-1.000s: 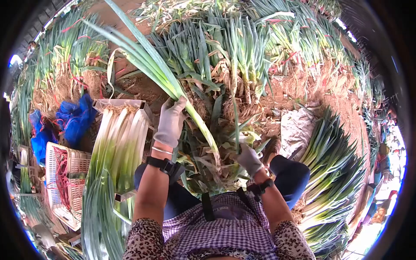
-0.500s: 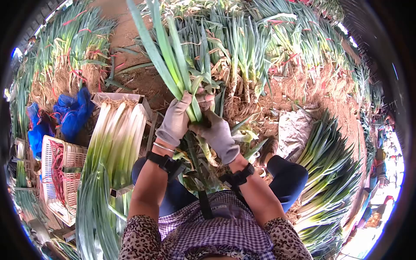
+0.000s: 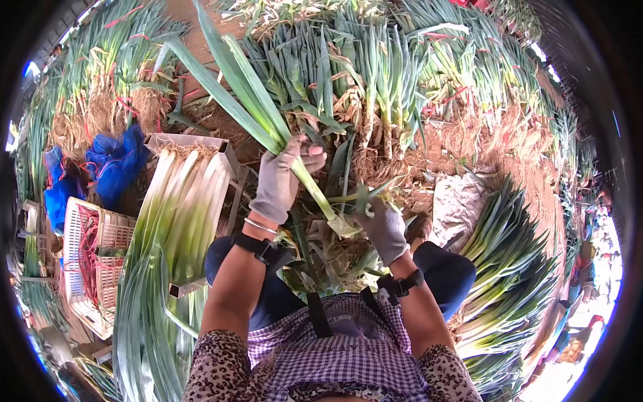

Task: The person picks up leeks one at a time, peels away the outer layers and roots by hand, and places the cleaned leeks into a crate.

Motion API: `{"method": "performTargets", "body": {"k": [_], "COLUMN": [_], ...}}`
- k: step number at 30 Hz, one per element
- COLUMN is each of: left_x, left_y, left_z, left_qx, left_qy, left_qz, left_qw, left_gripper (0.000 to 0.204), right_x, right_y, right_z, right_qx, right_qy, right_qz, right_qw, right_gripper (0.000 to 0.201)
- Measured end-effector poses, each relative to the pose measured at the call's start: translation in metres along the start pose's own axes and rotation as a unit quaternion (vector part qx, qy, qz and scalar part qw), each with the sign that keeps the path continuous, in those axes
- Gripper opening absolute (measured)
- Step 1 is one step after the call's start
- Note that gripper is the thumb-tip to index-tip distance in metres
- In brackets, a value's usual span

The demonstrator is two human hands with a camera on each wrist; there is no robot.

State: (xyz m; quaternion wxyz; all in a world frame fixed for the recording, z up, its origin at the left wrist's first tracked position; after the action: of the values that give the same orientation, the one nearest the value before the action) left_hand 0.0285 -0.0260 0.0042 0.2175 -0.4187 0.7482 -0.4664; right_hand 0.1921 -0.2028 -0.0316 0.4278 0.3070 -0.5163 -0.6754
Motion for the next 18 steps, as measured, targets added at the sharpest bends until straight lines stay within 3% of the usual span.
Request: {"method": "performTargets", "body": {"k": [2,4,5,8,10,12,13,16,17,18], "left_x": [-0.006,-0.005,-0.002,0.001,-0.001,-0.001,-0.002,-0.004,-0.007,-0.009], "left_y": [0.001,-0.003,-0.005,0.000,0.000,-0.004,-0.008,-0.004,0.004,0.008], "left_z": [0.001,0.007,0.006,0.004,0.012,0.009,0.000,-0.001,0.006,0.011], "left_qx": [0.014,0.011,0.004,-0.034,-0.081,-0.033,-0.014,0.011,0.001,-0.009], "left_qy": [-0.009,-0.002,0.011,0.024,-0.002,-0.005,-0.008,-0.019,0.008,0.033], "left_qz": [-0.006,-0.029,-0.038,-0.043,-0.012,-0.006,0.006,0.014,0.012,0.011], "left_qw": [1.000,1.000,0.999,0.998,0.997,0.999,1.000,1.000,1.000,0.999], "left_gripper": [0.026,0.027,0.027,0.026,0.025,0.024,0.023,0.024,0.024,0.025], "right_x": [-0.008,-0.021,-0.030,-0.044,-0.045,-0.043,-0.041,-0.024,-0.031,-0.029], "right_y": [0.037,0.051,0.040,0.017,0.015,-0.006,-0.002,0.024,0.013,0.028], "right_z": [0.050,0.095,0.101,0.094,0.085,0.047,0.043,0.072,0.073,0.098], "right_qx": [-0.066,-0.109,-0.119,-0.150,-0.151,-0.190,-0.147,-0.304,-0.301,-0.288], "right_qy": [0.051,0.041,0.063,0.067,-0.015,-0.130,-0.094,-0.089,-0.017,-0.012], "right_qz": [-0.068,-0.008,-0.051,-0.023,0.031,0.125,0.125,0.081,0.058,0.042], "right_qw": [0.994,0.993,0.990,0.986,0.988,0.965,0.977,0.945,0.952,0.957], "right_gripper": [0.031,0.029,0.028,0.026,0.020,0.015,0.015,0.027,0.040,0.032]}}
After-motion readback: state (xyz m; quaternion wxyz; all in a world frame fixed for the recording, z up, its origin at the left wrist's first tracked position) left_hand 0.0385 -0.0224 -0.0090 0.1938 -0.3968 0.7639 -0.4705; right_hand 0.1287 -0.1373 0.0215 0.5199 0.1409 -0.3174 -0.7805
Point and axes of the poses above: each hand's wrist, its own x-axis away from the middle knuckle, its own y-axis out of the back of the hand, z = x × y, the point moved 4 cm from there along -x, towards the middle knuckle, and after that the axes turned 12 degrees about x, right-handed, at the moved point
